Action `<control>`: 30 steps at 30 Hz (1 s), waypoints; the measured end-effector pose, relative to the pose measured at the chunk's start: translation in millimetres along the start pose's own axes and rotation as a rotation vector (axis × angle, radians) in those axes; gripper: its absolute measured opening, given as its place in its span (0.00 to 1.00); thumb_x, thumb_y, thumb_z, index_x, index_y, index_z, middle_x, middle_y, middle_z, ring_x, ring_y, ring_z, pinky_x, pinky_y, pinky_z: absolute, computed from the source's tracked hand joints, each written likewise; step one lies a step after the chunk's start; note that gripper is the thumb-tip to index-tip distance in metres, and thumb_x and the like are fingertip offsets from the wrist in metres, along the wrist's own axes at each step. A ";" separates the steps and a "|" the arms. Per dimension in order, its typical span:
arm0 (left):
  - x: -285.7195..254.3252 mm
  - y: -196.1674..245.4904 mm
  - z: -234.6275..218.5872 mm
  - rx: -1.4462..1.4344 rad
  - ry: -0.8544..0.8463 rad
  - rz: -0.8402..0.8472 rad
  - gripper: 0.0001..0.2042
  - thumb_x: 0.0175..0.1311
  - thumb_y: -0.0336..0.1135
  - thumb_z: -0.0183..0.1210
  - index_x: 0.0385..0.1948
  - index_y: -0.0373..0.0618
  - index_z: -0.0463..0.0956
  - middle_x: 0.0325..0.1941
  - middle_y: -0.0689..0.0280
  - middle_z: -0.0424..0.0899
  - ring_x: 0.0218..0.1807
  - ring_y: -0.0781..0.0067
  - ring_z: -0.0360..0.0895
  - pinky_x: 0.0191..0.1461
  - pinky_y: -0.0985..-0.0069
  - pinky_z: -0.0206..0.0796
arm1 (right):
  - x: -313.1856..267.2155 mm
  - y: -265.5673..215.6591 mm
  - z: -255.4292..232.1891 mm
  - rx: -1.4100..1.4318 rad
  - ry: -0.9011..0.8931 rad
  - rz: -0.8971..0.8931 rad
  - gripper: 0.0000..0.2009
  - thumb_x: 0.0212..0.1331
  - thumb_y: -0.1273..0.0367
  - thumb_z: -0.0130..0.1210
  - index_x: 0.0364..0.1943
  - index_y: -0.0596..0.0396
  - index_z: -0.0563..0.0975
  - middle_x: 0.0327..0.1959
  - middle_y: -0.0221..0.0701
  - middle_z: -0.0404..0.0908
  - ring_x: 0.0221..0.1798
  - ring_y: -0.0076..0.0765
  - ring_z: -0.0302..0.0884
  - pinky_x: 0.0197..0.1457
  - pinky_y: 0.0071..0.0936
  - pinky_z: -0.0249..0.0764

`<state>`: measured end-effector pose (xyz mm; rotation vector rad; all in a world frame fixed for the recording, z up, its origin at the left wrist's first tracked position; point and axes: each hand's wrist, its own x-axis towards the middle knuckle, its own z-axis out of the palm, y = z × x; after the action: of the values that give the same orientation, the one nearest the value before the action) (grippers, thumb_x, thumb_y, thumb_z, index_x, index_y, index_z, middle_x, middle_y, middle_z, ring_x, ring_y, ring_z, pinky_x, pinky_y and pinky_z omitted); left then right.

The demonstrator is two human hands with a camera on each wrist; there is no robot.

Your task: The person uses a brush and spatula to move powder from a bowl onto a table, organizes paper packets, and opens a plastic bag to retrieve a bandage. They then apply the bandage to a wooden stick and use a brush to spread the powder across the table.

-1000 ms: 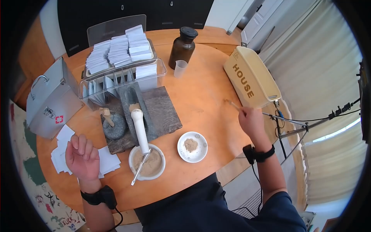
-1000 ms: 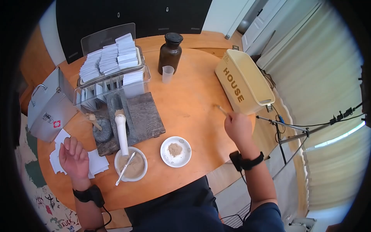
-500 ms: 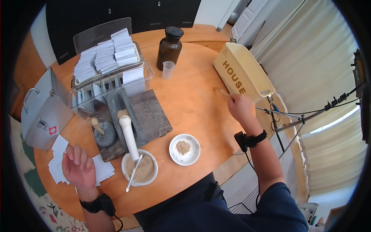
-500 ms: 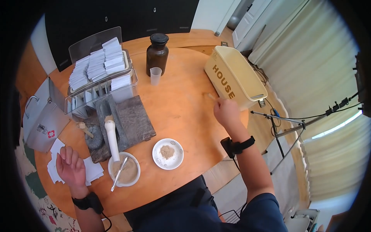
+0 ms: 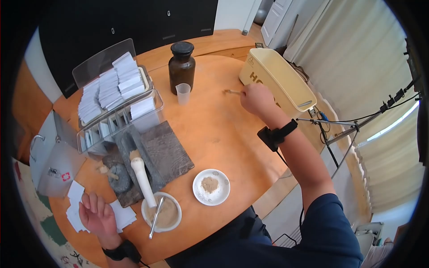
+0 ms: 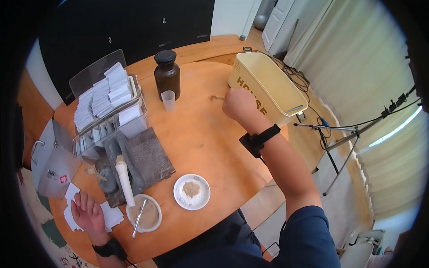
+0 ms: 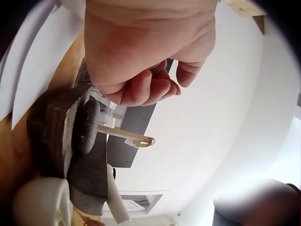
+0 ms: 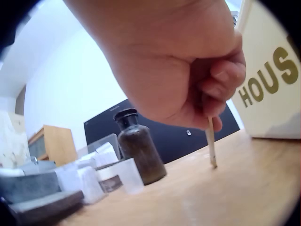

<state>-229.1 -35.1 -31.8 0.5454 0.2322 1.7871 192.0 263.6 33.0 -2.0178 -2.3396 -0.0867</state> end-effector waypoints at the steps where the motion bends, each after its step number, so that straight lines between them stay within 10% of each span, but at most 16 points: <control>1: -2.1 1.1 1.0 0.009 -0.005 -0.006 0.11 0.73 0.38 0.43 0.29 0.44 0.60 0.26 0.66 0.61 0.25 0.76 0.57 0.27 0.78 0.52 | 6.4 -5.5 -2.7 0.010 0.001 0.006 0.09 0.52 0.69 0.51 0.28 0.56 0.83 0.32 0.43 0.83 0.38 0.51 0.82 0.41 0.41 0.78; 15: 4.0 6.4 6.3 0.127 -0.019 0.022 0.12 0.73 0.37 0.45 0.26 0.48 0.58 0.25 0.71 0.58 0.22 0.80 0.53 0.25 0.79 0.45 | 163.6 -41.8 30.6 0.003 0.182 -0.122 0.10 0.57 0.72 0.49 0.34 0.54 0.83 0.38 0.39 0.84 0.43 0.45 0.82 0.44 0.36 0.78; 30: -2.0 10.4 14.0 0.127 0.002 0.010 0.12 0.72 0.37 0.45 0.27 0.49 0.57 0.24 0.71 0.58 0.22 0.81 0.53 0.24 0.80 0.45 | 110.7 -36.8 -6.9 -0.204 0.112 -0.315 0.07 0.51 0.73 0.54 0.30 0.53 0.83 0.31 0.37 0.84 0.38 0.44 0.82 0.40 0.36 0.78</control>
<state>-231.0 -41.7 -15.6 0.6364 0.3465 1.7905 139.3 366.9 47.9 -1.6465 -2.6452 -0.4547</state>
